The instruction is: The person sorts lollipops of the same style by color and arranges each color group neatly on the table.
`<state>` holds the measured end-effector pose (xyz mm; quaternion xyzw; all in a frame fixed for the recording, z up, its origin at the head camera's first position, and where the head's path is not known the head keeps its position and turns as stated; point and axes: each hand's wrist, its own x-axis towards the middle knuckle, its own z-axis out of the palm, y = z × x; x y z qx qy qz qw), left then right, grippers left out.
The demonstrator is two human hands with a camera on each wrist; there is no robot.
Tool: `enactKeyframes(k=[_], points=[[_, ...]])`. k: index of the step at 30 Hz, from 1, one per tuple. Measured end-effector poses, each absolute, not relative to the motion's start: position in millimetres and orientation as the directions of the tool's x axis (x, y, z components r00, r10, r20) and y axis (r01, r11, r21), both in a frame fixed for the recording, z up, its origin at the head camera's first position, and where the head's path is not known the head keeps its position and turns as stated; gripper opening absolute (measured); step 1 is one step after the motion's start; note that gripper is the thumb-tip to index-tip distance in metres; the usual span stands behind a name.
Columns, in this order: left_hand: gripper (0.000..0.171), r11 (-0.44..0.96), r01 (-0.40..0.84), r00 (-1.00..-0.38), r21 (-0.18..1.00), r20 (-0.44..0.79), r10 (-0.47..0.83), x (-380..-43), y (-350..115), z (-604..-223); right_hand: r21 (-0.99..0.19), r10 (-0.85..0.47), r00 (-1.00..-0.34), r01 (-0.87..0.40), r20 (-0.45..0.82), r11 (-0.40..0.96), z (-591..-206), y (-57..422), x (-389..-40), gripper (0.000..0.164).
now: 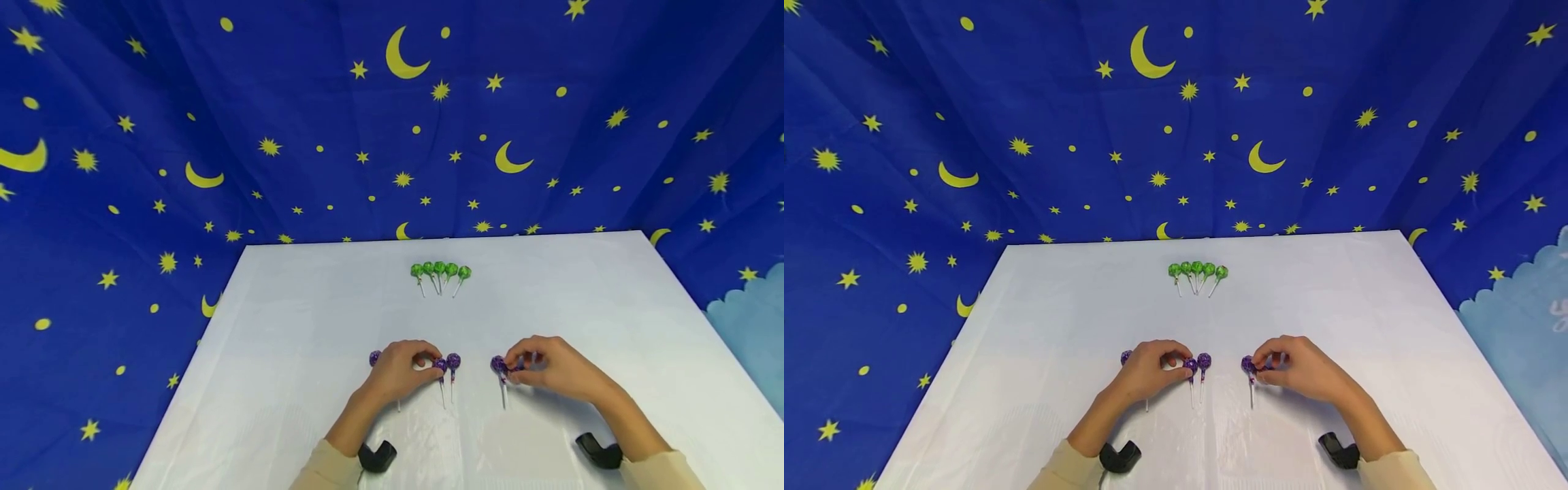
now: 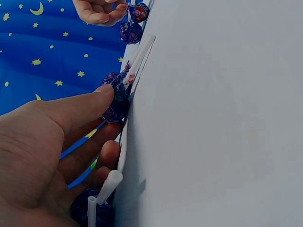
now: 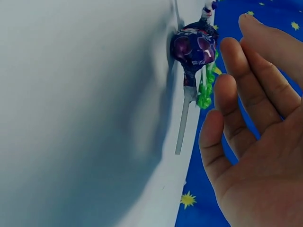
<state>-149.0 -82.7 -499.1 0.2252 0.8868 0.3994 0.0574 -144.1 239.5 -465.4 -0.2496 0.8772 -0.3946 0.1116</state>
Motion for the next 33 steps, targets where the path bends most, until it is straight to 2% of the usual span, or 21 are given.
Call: enactKeyframes(k=[12,17,24,33], points=[[0.021,0.582,0.354,-0.894,0.732,0.08,0.441,-148.8,-82.3,-498.6,-0.714,-0.582,-0.812,-0.434,0.046,0.55,-468.6,240.7,-143.9,0.022],[0.022,0.581,0.368,-0.89,0.726,0.094,0.447,-149.6,-82.2,-499.5,-0.706,-0.579,-0.814,-0.43,0.035,0.562,-471.1,238.7,-144.8,0.022],[0.022,0.586,0.381,-0.888,0.716,0.106,0.448,-149.9,-82.7,-497.9,-0.715,-0.539,-0.841,-0.406,0.047,0.57,-474.0,239.9,-144.1,0.022],[0.022,0.589,0.37,-0.889,0.718,0.09,0.449,-149.6,-82.5,-498.0,-0.674,-0.416,-0.908,-0.338,0.05,0.656,-480.8,245.7,-141.7,0.023]])
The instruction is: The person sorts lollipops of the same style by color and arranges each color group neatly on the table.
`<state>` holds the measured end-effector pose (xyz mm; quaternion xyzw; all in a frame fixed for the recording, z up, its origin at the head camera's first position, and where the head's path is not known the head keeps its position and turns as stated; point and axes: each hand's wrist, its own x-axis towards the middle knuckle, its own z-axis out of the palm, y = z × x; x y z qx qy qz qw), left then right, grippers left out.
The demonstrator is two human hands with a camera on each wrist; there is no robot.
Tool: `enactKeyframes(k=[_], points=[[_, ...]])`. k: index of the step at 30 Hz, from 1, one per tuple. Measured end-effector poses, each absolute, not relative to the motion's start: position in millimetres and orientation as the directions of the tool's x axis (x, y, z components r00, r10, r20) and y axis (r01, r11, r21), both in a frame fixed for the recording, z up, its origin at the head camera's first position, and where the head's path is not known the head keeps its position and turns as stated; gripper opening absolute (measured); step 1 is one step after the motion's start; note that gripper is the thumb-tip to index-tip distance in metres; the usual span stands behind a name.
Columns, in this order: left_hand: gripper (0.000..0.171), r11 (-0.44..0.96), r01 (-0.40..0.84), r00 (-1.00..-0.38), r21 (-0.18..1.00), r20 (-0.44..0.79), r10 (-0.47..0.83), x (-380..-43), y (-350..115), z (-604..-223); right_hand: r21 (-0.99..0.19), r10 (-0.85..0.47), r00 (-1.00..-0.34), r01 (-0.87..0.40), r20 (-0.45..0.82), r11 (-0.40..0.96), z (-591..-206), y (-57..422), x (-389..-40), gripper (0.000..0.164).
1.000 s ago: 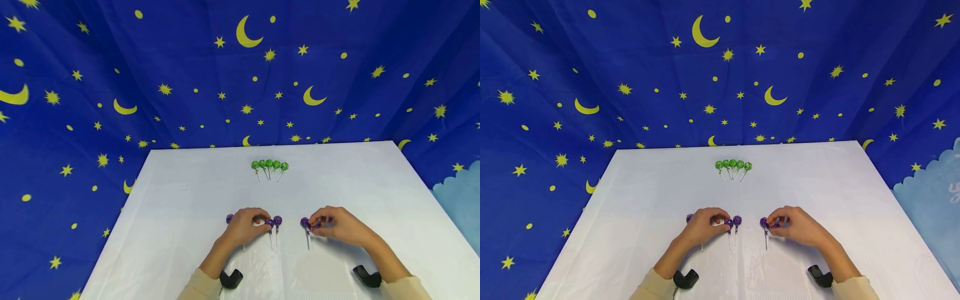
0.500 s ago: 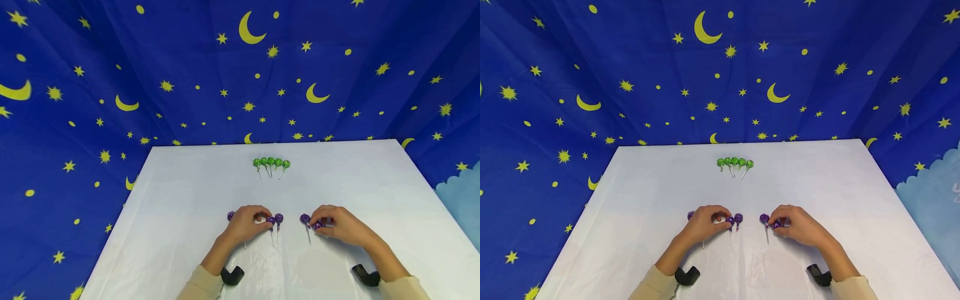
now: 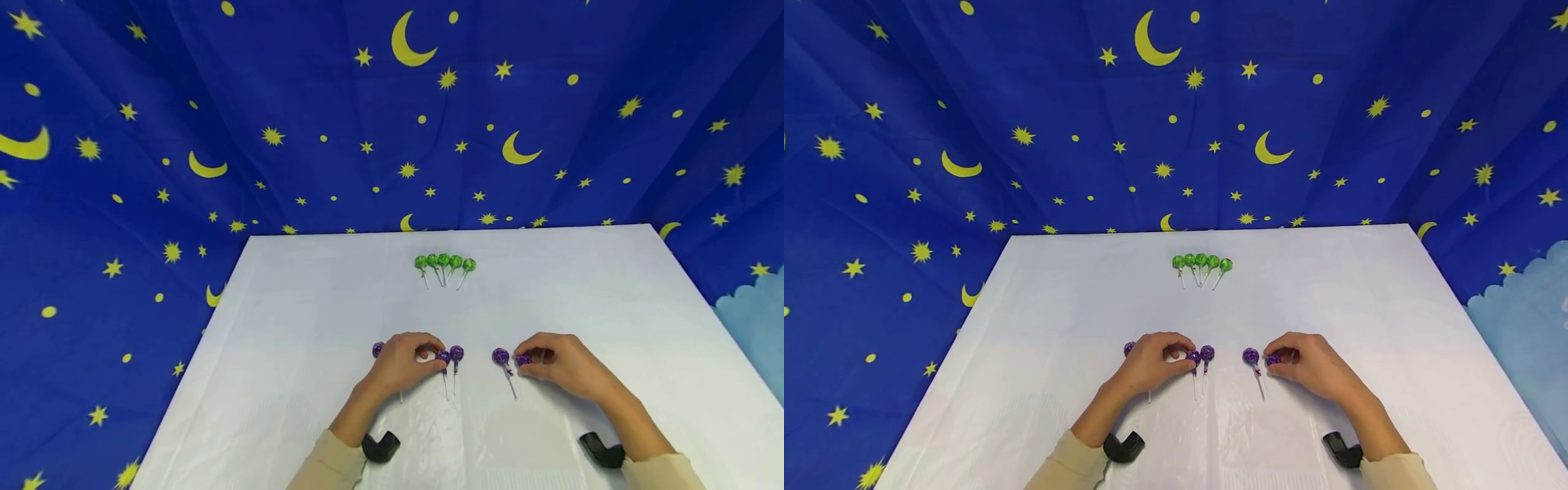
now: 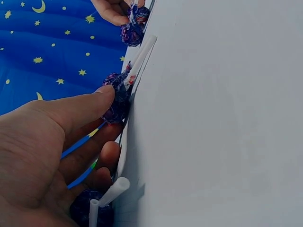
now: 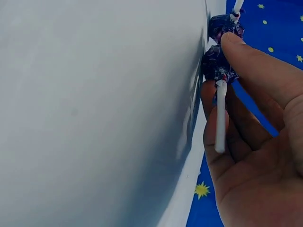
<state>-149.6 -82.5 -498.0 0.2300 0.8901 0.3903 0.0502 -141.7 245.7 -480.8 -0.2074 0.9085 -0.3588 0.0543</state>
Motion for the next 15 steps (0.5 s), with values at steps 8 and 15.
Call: enactKeyframes(k=[8,15], points=[[0.022,0.599,0.379,-0.891,0.706,0.105,0.441,-150.5,-82.1,-497.4,-0.682,-0.391,-0.918,-0.327,0.065,0.654,-481.7,246.4,-142.7,0.023],[0.021,0.602,0.359,-0.898,0.713,0.087,0.432,-150.3,-80.1,-496.5,-0.689,-0.385,-0.923,-0.292,0.02,0.663,-481.3,247.9,-142.4,0.023]])
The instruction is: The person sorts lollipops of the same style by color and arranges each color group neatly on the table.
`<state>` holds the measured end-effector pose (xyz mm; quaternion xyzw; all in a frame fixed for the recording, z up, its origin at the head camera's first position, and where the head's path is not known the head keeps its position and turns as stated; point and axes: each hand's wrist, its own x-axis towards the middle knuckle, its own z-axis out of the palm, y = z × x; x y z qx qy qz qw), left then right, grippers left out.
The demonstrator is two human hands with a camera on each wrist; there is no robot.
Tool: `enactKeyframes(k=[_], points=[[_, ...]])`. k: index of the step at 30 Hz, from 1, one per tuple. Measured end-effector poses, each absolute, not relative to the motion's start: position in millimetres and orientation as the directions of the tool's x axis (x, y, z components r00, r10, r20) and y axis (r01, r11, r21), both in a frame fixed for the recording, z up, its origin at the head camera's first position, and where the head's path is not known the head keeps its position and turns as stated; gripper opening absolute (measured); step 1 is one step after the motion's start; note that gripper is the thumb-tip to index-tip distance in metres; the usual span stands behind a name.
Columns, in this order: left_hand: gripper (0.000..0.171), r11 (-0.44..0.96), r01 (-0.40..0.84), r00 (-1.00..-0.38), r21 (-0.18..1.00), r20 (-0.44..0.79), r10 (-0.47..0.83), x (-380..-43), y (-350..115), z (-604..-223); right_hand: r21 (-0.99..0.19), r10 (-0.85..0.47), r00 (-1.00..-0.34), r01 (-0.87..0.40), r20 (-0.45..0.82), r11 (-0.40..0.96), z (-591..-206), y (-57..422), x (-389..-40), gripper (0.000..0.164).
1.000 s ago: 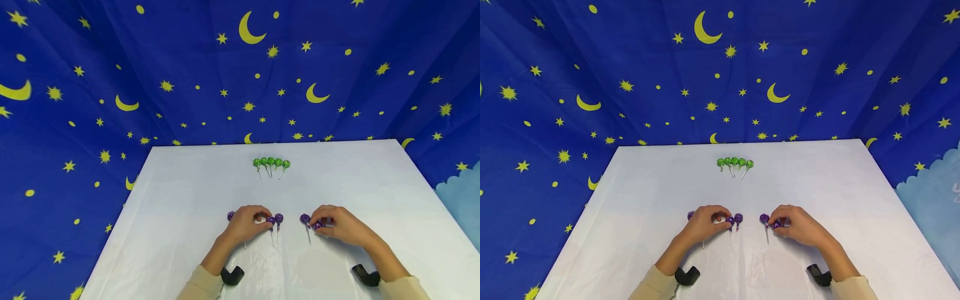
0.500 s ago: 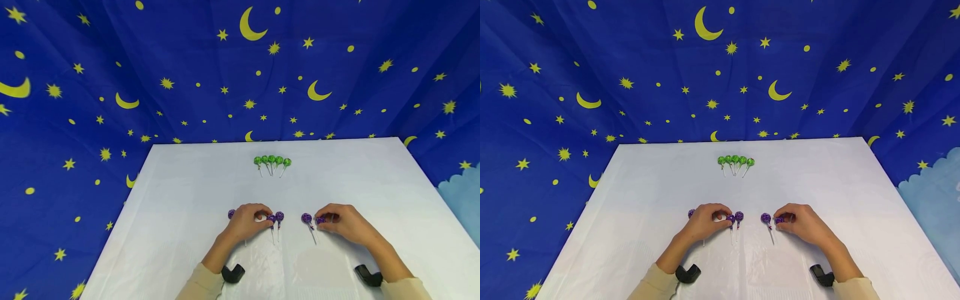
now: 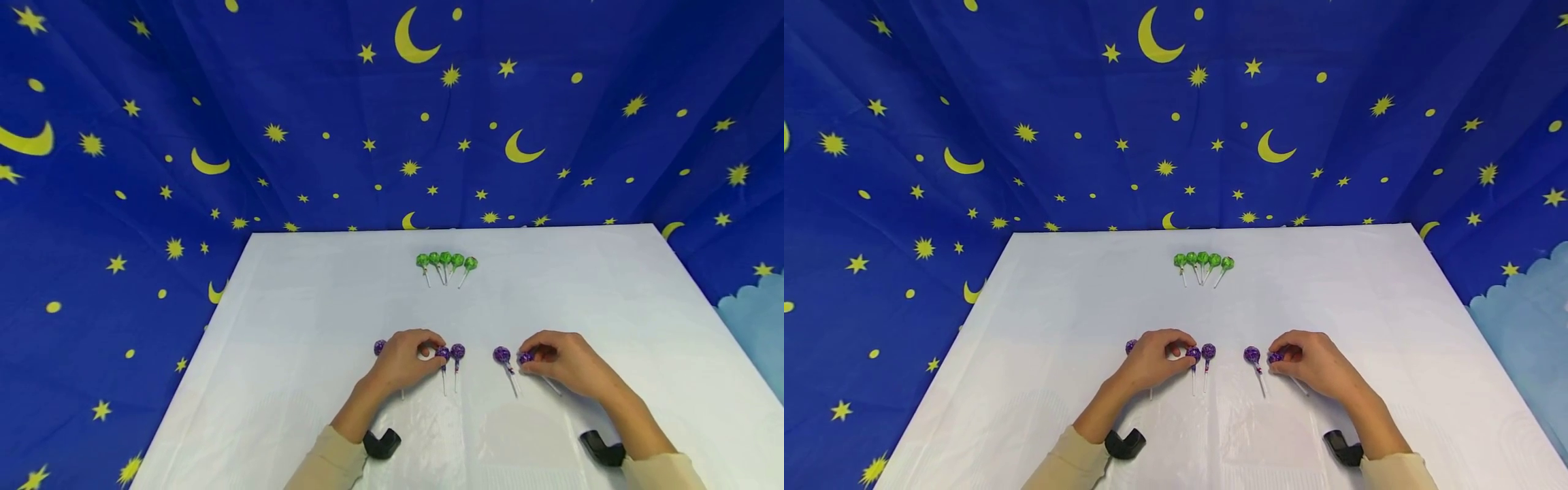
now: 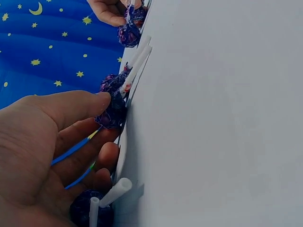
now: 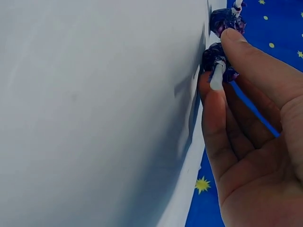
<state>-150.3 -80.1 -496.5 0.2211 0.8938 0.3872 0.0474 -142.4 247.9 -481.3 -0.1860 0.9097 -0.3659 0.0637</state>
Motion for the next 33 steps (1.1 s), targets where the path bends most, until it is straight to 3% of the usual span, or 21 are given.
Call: enactKeyframes(k=[23,33], points=[[0.017,0.581,0.332,-0.912,0.743,0.094,0.4,-153.4,-78.2,-488.7,-0.67,-0.362,-0.932,-0.278,0.015,0.688,-479.7,249.2,-139.9,0.02],[0.017,0.567,0.363,-0.904,0.739,0.134,0.405,-172.0,-81.7,-473.9,-0.671,-0.335,-0.942,-0.248,0.0,0.698,-479.1,249.3,-137.9,0.023]])
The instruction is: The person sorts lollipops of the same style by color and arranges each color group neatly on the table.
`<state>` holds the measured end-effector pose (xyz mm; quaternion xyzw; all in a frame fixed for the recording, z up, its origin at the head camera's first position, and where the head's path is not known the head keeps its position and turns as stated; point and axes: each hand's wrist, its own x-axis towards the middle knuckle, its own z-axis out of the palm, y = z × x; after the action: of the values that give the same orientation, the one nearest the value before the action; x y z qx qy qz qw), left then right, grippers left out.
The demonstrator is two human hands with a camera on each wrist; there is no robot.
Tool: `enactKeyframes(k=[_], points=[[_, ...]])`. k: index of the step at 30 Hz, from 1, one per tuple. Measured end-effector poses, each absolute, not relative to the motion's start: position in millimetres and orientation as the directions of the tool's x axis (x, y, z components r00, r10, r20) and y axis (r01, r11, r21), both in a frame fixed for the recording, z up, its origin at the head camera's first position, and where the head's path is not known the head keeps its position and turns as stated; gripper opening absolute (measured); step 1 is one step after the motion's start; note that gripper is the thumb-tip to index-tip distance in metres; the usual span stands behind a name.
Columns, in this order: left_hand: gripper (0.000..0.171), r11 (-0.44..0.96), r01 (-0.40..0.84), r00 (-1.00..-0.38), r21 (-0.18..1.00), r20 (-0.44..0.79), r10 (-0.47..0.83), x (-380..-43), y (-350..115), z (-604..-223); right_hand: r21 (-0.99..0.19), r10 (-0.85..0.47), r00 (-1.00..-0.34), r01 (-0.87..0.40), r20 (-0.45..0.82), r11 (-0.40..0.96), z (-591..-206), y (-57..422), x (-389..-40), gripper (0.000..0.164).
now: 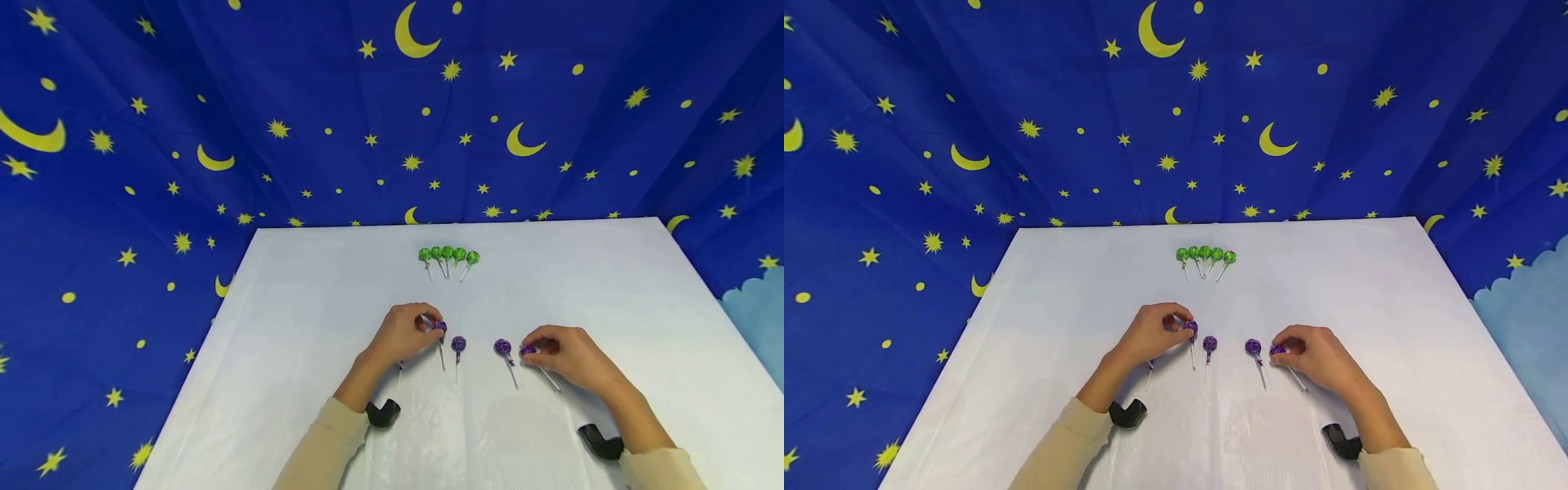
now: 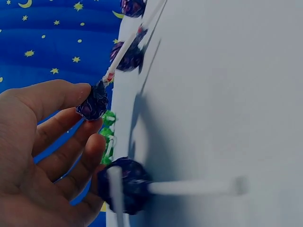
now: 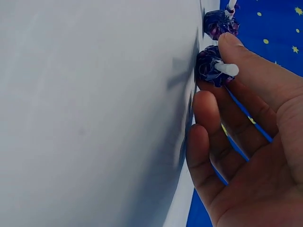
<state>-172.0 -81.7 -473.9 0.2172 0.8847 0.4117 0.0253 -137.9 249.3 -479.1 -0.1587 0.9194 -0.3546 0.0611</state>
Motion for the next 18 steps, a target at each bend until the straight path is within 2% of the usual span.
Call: enactKeyframes(k=[11,18], points=[[0.015,0.627,0.349,-0.907,0.697,0.083,0.413,-199.5,-76.2,-458.3,-0.649,-0.33,-0.944,-0.257,0.01,0.716,-477.3,250.2,-138.4,0.022],[0.016,0.724,0.326,-0.924,0.608,0.042,0.38,-211.5,-63.5,-453.4,-0.64,-0.321,-0.947,-0.244,-0.005,0.729,-478.5,249.5,-135.2,0.022]])
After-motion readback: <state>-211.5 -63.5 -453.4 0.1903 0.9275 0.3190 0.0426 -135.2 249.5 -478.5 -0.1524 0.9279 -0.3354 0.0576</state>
